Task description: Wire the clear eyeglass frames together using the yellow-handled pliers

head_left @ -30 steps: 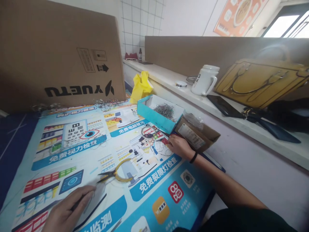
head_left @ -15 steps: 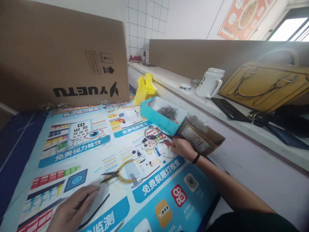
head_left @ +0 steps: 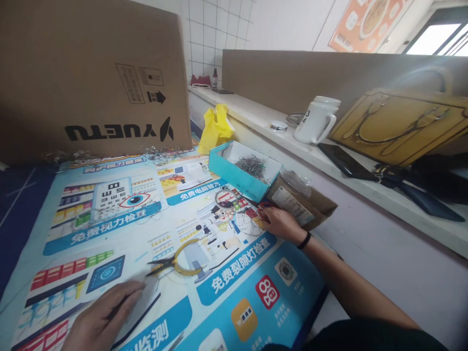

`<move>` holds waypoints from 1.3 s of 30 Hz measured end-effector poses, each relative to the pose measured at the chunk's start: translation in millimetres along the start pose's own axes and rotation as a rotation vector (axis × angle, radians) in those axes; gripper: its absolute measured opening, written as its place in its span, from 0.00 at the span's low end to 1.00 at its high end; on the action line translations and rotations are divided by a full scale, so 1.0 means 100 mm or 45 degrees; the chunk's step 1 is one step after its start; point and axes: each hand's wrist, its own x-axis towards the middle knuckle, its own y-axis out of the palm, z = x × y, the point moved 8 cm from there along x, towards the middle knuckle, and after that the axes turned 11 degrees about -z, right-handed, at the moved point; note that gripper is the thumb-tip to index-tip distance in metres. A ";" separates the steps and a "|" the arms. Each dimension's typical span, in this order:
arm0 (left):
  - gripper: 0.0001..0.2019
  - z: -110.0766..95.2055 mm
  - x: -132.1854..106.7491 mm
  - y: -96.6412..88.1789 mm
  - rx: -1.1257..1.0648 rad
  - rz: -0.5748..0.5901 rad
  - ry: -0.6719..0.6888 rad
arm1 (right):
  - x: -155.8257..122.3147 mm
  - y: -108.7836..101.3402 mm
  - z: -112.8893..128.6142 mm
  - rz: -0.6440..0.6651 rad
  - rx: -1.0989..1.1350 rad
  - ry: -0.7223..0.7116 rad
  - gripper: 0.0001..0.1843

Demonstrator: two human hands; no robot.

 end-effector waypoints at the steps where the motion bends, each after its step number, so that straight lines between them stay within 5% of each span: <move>1: 0.15 0.01 0.00 0.01 0.010 0.007 0.010 | 0.00 0.00 0.01 0.007 -0.009 -0.012 0.07; 12: 0.14 0.00 -0.01 0.03 0.003 -0.020 0.044 | 0.18 -0.17 0.28 -0.040 -0.047 -0.188 0.16; 18: 0.14 -0.03 -0.02 0.03 0.000 -0.036 0.050 | 0.32 -0.02 0.49 0.069 -0.097 -0.261 0.13; 26: 0.15 -0.12 0.00 0.00 -0.018 -0.123 0.058 | 0.48 0.22 0.45 0.219 -0.051 -0.128 0.18; 32: 0.17 -0.17 0.02 -0.03 -0.023 -0.161 0.071 | 0.52 0.12 0.22 0.138 0.339 0.036 0.15; 39: 0.15 -0.12 0.01 -0.01 -0.037 -0.135 0.066 | 0.39 -0.07 0.13 0.132 1.177 0.119 0.14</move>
